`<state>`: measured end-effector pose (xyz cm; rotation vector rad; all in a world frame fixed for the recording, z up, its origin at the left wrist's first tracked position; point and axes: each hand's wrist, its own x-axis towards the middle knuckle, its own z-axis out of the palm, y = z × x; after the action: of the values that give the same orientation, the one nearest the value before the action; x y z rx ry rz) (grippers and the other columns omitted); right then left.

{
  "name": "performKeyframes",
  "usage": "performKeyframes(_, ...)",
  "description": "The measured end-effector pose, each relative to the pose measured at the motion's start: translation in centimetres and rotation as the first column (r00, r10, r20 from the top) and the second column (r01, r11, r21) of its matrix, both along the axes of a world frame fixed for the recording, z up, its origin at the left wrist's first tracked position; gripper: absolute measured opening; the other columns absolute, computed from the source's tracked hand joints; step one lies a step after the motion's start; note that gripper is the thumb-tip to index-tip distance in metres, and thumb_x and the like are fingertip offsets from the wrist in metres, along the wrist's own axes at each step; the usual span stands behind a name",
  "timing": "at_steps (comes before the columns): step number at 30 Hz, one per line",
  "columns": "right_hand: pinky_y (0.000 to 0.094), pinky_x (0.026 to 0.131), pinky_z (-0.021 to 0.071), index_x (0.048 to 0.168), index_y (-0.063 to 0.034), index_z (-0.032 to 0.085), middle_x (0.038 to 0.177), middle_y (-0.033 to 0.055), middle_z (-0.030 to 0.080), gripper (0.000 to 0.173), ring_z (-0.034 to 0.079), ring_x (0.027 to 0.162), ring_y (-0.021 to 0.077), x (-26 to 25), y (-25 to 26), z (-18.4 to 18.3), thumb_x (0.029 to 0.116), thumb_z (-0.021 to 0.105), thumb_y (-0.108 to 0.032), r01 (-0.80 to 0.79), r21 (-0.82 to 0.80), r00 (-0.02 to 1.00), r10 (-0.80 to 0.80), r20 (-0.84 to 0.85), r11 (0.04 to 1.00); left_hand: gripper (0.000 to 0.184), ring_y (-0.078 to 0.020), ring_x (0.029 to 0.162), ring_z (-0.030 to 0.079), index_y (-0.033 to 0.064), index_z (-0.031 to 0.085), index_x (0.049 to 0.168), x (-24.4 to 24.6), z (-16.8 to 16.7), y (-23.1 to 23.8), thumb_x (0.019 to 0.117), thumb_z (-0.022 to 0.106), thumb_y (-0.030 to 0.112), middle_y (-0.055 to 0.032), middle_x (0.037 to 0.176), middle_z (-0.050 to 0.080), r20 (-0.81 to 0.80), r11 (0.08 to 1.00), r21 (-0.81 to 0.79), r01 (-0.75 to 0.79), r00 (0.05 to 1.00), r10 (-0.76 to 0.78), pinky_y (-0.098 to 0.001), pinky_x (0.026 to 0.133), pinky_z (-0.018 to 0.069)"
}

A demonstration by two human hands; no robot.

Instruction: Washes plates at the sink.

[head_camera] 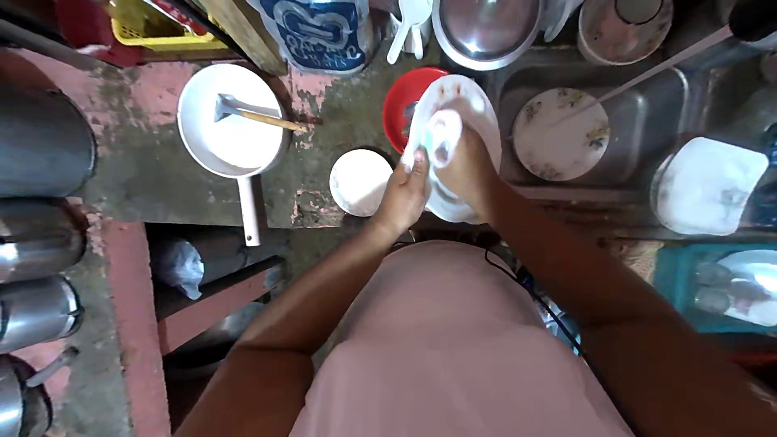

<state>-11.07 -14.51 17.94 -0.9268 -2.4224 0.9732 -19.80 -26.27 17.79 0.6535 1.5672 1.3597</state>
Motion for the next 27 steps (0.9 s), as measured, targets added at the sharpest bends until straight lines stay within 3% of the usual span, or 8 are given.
performKeyframes(2,0.0464,0.098,0.0554,0.129,-0.0011,0.061,0.126,0.0194,0.065,0.044,0.065,0.116,0.0300,-0.9,-0.5,0.4,0.0889,0.071,-0.015,0.093,-0.011,0.995,-0.093,0.041,0.996,0.049,-0.0205,0.111,0.070,0.0055,0.047,0.146,-0.1,0.1,0.3,0.1134,0.032,0.039,-0.0123,0.121,0.069,0.087,1.000,0.007,-0.009,0.996,0.008,-0.0447,0.096,0.0604)
performKeyframes(6,0.0462,0.093,0.0568,0.126,-0.0026,0.063,0.113,0.0160,0.070,0.040,0.069,0.106,0.0268,-0.7,-1.9,0.8,0.0910,0.068,-0.021,-0.034,-0.087,0.999,0.035,0.005,0.996,0.054,-0.0206,0.116,0.067,0.0062,0.042,0.148,-1.1,0.5,1.0,0.1130,0.024,0.044,-0.0118,0.124,0.067,0.177,0.995,0.063,-0.083,0.982,0.071,-0.0436,0.101,0.0570)
performKeyframes(10,0.0428,0.110,0.0467,0.135,0.0012,0.058,0.135,0.0222,0.060,0.048,0.056,0.130,0.0314,-2.1,-1.0,0.9,0.0939,0.068,-0.021,0.024,-0.008,1.000,-0.024,0.011,1.000,0.053,-0.0238,0.119,0.066,0.0067,0.039,0.151,-0.8,0.4,1.2,0.1134,0.027,0.041,-0.0134,0.130,0.066,0.177,0.994,0.098,-0.051,0.984,0.033,-0.0467,0.101,0.0577)
performKeyframes(14,0.0425,0.103,0.0527,0.129,-0.0005,0.059,0.125,0.0180,0.064,0.043,0.063,0.118,0.0267,-1.2,-2.4,0.5,0.0896,0.068,-0.016,-0.104,-0.070,0.995,0.104,0.000,0.992,0.050,-0.0219,0.112,0.068,0.0049,0.043,0.146,-1.9,0.6,1.1,0.1139,0.026,0.039,-0.0126,0.121,0.068,0.123,0.988,0.118,-0.101,0.989,0.086,-0.0445,0.099,0.0580)
performKeyframes(19,0.0445,0.120,0.0357,0.140,-0.0026,0.056,0.142,0.0203,0.056,0.048,0.046,0.140,0.0320,-2.5,-1.7,0.8,0.0995,0.061,-0.028,-0.007,0.038,0.998,0.009,-0.069,0.999,0.049,-0.0231,0.116,0.067,0.0051,0.041,0.147,-0.9,1.0,1.5,0.1139,0.027,0.038,-0.0134,0.124,0.067,0.167,0.982,0.125,-0.145,0.978,0.124,-0.0456,0.101,0.0572)
performKeyframes(23,0.0472,0.110,0.0478,0.128,-0.0043,0.064,0.133,0.0178,0.061,0.041,0.057,0.128,0.0316,1.8,-2.4,-1.5,0.0890,0.068,-0.017,-0.196,0.007,0.979,0.195,0.060,0.981,0.048,-0.0235,0.112,0.069,0.0037,0.046,0.142,-3.0,1.0,0.6,0.1137,0.030,0.039,-0.0130,0.120,0.068,0.082,0.964,0.148,-0.223,0.974,0.213,-0.0479,0.099,0.0586)
performKeyframes(25,0.0590,0.110,0.0444,0.135,-0.0076,0.061,0.141,0.0218,0.056,0.048,0.051,0.133,0.0405,3.7,0.5,-3.4,0.0895,0.070,-0.019,-0.081,0.035,0.966,0.070,0.249,0.996,0.045,-0.0241,0.110,0.070,0.0038,0.050,0.138,-3.3,1.2,0.2,0.1136,0.032,0.037,-0.0128,0.118,0.070,0.080,0.962,0.153,-0.224,0.974,0.214,-0.0486,0.097,0.0599)
performKeyframes(27,0.0649,0.115,0.0346,0.136,-0.0076,0.061,0.151,0.0267,0.047,0.049,0.039,0.143,0.0477,3.5,3.8,-3.9,0.0881,0.067,-0.018,0.138,0.185,0.955,-0.180,0.234,0.973,0.043,-0.0245,0.110,0.070,0.0033,0.050,0.137,-2.2,1.5,0.2,0.1137,0.032,0.035,-0.0130,0.118,0.069,0.113,0.967,0.150,-0.205,0.975,0.189,-0.0488,0.097,0.0597)
